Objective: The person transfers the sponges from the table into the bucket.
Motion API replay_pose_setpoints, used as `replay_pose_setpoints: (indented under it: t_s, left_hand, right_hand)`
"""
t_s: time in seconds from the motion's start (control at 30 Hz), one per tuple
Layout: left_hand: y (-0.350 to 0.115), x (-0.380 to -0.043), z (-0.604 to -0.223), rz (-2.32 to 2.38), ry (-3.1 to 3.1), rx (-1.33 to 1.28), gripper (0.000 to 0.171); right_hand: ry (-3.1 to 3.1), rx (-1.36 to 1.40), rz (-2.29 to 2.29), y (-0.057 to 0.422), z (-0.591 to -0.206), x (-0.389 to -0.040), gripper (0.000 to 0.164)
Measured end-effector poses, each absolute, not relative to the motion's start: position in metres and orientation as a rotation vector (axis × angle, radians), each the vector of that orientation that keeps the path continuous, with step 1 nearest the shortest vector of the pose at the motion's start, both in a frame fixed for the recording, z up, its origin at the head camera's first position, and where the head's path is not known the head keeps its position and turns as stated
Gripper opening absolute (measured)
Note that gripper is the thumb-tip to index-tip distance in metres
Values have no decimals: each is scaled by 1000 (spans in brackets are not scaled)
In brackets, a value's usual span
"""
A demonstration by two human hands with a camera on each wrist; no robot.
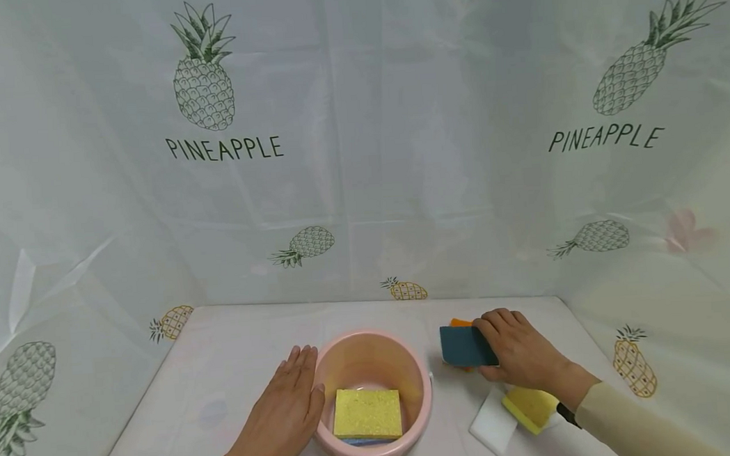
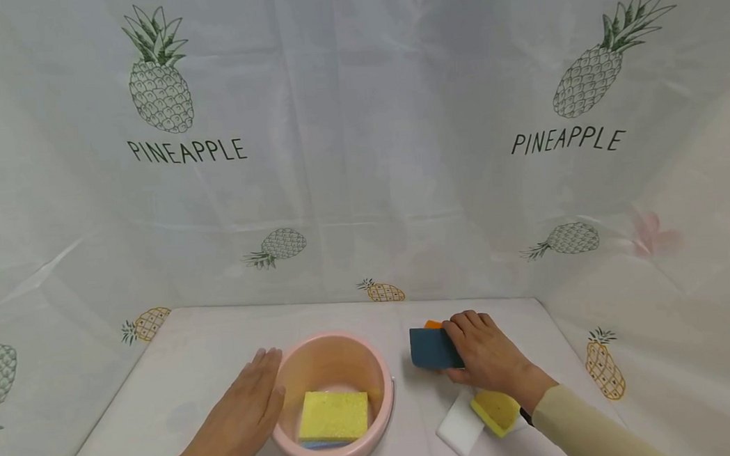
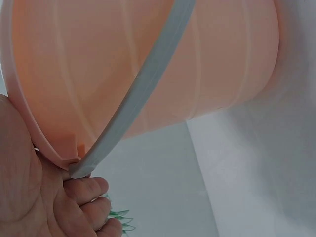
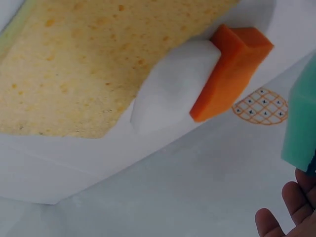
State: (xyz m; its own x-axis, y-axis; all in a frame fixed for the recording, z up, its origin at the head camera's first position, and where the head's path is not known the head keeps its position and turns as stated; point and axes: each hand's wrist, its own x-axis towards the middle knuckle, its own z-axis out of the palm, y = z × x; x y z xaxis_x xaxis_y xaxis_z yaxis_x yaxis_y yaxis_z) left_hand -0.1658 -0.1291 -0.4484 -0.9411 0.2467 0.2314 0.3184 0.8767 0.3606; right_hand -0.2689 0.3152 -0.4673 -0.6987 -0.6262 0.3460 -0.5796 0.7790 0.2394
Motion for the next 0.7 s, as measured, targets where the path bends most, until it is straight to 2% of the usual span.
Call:
replay_pose_setpoints:
  t_s: [0.7]
  left_hand:
    - [-129,-165,-447,-558,-2870,-440,58]
  right_hand:
    - [-2482,866,-127,302,-448,-274,82]
